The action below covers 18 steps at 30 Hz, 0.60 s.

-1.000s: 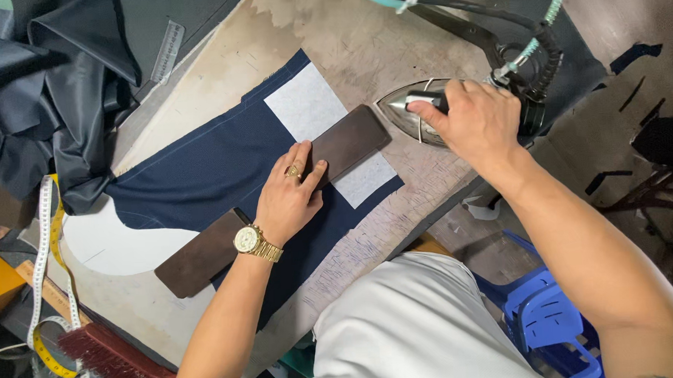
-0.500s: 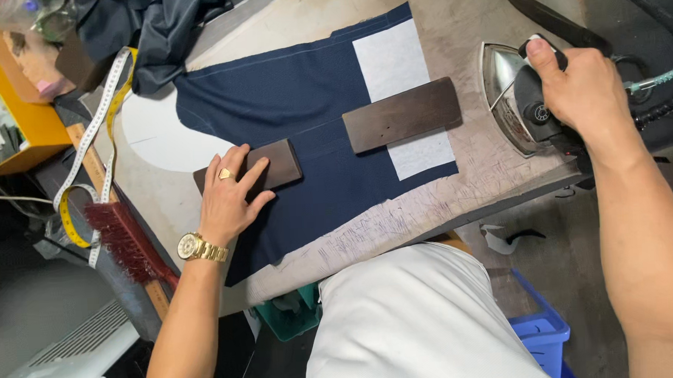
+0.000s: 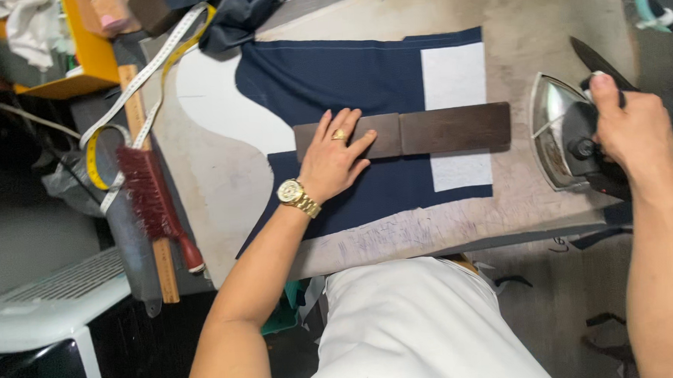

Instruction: The person irons a piece of dark blue fabric on a workbench, placing wooden blocks on the fabric to keep it flat and moving the iron over different sections.

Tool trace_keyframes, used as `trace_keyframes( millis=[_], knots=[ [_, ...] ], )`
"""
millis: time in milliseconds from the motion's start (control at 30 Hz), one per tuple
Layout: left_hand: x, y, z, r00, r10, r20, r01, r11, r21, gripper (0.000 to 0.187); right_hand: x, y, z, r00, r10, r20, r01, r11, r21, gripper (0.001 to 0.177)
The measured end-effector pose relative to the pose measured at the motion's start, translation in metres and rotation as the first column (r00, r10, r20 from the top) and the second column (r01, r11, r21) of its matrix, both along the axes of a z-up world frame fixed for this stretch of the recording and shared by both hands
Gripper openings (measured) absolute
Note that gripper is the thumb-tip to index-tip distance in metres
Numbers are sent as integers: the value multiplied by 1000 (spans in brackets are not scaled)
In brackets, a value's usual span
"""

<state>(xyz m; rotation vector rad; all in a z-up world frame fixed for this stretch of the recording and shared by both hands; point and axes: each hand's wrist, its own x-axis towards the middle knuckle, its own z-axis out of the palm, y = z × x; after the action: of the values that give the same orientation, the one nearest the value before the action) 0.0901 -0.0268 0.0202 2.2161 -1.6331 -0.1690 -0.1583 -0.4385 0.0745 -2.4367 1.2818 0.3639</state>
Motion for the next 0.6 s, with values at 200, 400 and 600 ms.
trace_keyframes(
  millis=[200, 400, 600],
  knots=[
    [-44, -16, 6, 969, 223, 111, -232, 970, 76, 57, -6, -1, -16, 954, -201, 220, 166, 971, 170, 88],
    [-65, -23, -1, 909, 408, 79, -414, 907, 79, 56, 0, -36, -54, 929, -287, 235, 233, 944, 233, 90],
    [-76, 4, -1, 890, 456, 2, -456, 890, -21, 39, 21, -84, -103, 886, -422, 194, 363, 890, 277, 78]
  ],
)
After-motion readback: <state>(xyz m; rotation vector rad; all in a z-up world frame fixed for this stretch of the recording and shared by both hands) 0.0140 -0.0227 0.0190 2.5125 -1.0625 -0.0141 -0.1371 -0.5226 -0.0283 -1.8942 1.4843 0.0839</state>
